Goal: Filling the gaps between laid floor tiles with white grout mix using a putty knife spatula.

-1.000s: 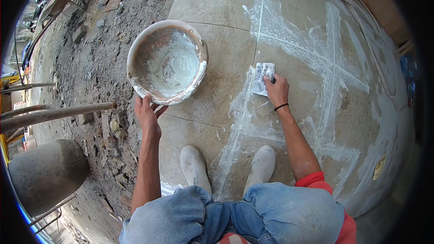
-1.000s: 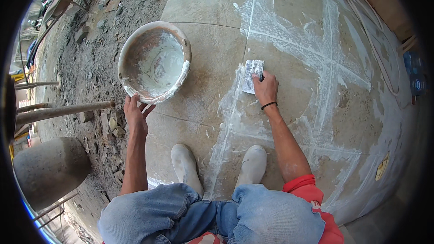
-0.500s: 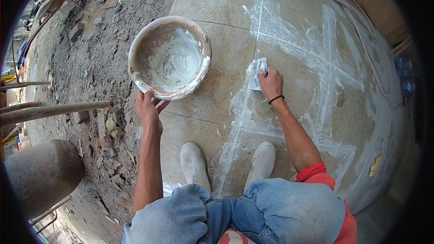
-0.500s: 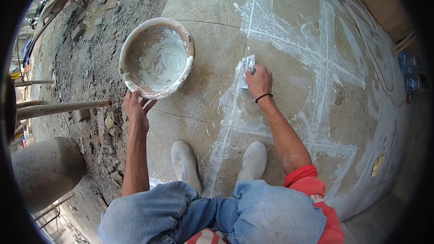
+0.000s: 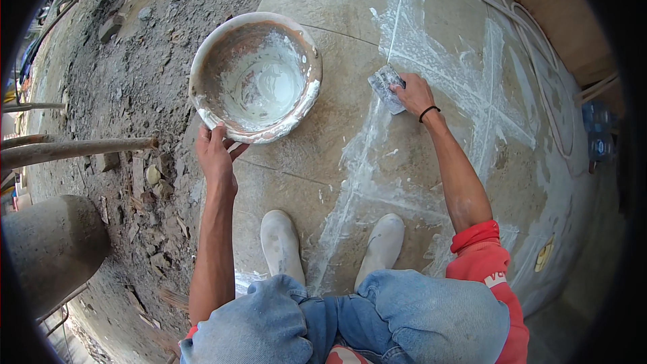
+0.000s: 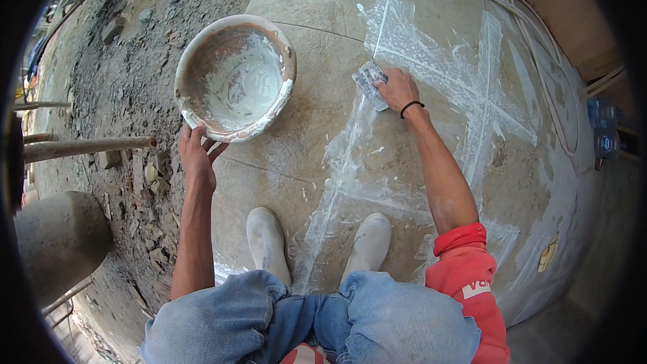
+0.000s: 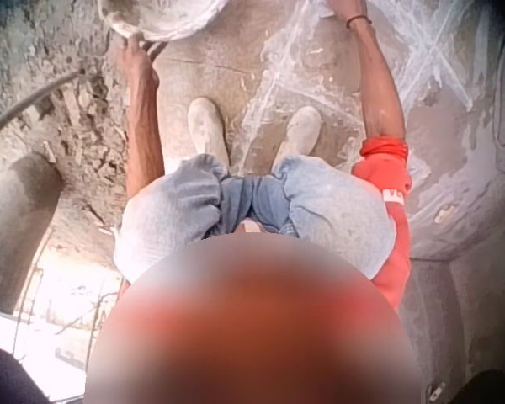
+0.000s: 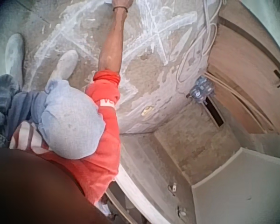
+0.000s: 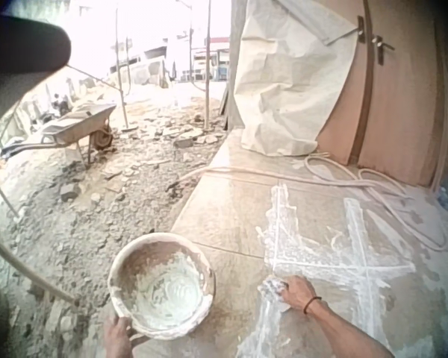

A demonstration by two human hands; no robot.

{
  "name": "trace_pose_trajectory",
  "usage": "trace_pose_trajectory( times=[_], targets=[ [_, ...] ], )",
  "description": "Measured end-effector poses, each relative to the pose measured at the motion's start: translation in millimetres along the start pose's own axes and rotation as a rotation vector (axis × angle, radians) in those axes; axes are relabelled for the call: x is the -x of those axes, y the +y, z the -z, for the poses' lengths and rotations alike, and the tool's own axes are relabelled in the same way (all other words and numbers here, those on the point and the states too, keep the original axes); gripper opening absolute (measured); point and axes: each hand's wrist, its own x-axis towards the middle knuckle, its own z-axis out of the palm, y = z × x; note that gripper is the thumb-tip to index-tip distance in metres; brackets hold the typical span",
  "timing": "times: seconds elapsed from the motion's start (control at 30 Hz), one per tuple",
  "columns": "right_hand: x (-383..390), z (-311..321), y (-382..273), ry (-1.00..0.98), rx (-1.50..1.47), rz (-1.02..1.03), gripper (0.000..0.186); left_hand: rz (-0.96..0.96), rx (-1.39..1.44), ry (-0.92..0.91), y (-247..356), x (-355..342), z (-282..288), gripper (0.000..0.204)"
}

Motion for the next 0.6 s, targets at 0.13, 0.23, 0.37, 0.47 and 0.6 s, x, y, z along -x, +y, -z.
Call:
trace_pose_trajectory(
  times=[0.13,0.23,0.37,0.47,0.6],
  targets=[
    [6,-5,-7,0.109,-0.175,-0.176,0.029,-0.024,-0.049,0.016,8,4,7,0.035],
    [21,-24,1,0.21,-0.21,-0.245,0.029,-0.043,-0.042,0.003,1,4,-1,0.035],
    [31,-33,-23,0.256,-0.198,-0.245,0.026,-0.074,-0.047,0.008,4,2,-1,0.036],
    [33,-22,-28,0.326,-0.245,-0.284,0.029,-0.064,-0.002,-0.029,5,4,-13,0.037],
    [35,-24,-17,0.242,-0.207,-0.344,0.032,-0.06,0.086,-0.06,-2,3,-21,0.035]
  ],
)
